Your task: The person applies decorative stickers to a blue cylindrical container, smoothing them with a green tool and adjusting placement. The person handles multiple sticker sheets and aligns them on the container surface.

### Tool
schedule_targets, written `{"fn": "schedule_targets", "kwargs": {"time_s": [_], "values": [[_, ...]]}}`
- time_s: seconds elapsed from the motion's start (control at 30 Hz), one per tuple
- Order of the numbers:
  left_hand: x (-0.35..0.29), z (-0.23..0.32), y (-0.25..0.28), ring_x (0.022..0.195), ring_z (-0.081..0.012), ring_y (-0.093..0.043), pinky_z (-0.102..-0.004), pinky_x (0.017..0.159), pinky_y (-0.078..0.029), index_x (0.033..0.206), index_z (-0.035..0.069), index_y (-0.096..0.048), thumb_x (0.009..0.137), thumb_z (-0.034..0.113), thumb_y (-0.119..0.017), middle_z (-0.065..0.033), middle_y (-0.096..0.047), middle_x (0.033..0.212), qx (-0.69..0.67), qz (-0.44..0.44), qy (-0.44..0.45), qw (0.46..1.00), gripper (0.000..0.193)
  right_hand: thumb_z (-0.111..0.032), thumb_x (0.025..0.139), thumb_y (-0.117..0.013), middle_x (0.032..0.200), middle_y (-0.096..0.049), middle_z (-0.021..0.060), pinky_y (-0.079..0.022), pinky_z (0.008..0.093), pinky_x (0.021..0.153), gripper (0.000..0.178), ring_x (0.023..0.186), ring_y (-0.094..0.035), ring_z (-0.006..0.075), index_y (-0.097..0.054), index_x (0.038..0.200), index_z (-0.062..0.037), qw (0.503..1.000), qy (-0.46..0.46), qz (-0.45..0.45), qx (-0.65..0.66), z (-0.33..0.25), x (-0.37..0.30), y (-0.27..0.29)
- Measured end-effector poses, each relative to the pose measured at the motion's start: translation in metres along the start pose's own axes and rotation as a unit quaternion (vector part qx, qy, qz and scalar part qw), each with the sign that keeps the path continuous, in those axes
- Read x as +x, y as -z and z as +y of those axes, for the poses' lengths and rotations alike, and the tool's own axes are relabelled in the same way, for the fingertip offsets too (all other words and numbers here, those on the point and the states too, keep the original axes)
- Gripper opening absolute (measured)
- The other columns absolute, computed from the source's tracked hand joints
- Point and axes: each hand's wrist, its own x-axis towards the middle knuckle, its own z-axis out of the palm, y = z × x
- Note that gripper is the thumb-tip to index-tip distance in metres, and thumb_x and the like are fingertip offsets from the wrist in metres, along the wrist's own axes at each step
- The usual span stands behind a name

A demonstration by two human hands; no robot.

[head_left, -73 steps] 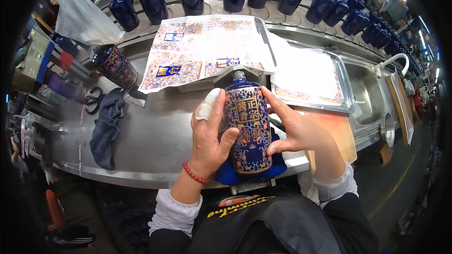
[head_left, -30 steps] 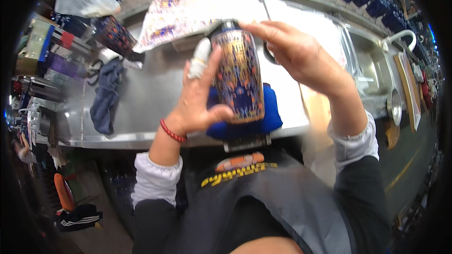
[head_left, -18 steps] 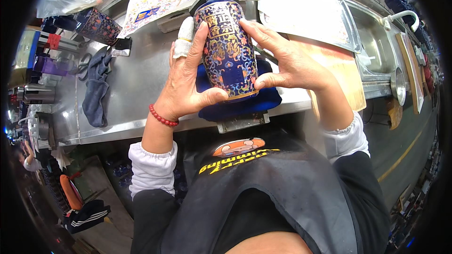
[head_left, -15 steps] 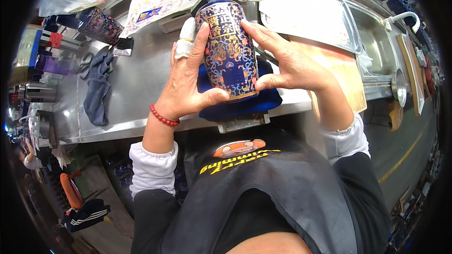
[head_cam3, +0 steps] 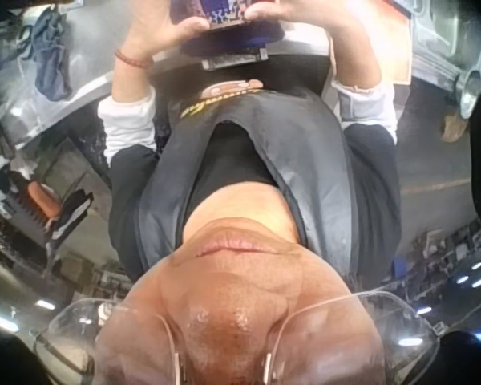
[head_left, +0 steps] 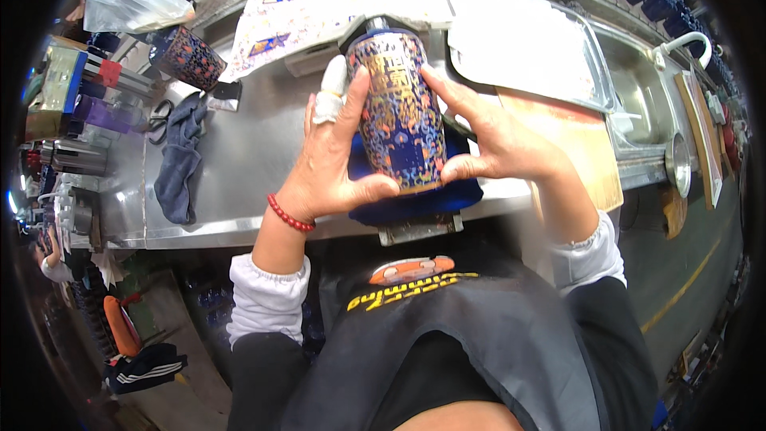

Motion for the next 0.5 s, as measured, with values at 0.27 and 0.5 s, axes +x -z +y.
{"fn": "schedule_targets", "kwargs": {"time_s": [0.27, 0.5], "values": [[0.000, 0.009, 0.005, 0.152, -0.0475, -0.013, -0.0653, 0.118, -0.006, 0.163, 0.009, -0.008, 0.070, 0.078, -0.071, -0.0316, -0.011, 0.163, 0.015, -0.032, 0.042, 0.998, 0.132, -0.015, 0.089, -0.070, 0.079, -0.068, 0.0153, -0.054, 0.0401, 0.063, 0.018, 0.073, -0.069, 0.0332, -0.060, 0.100, -0.0050, 0.981, 0.084, -0.032, -0.173, -0.055, 0.061, 0.055], [0.001, 0.023, 0.011, 0.151, -0.0484, -0.013, -0.0655, 0.118, -0.003, 0.161, 0.004, -0.008, 0.069, 0.078, -0.072, -0.0320, -0.014, 0.162, 0.015, -0.035, 0.068, 0.997, 0.135, -0.018, 0.091, -0.070, 0.079, -0.068, 0.0158, -0.055, 0.0360, 0.065, 0.021, 0.073, -0.070, 0.0259, -0.063, 0.101, -0.0016, 0.979, 0.017, 0.143, -0.142, -0.033, 0.102, 0.041]]}}
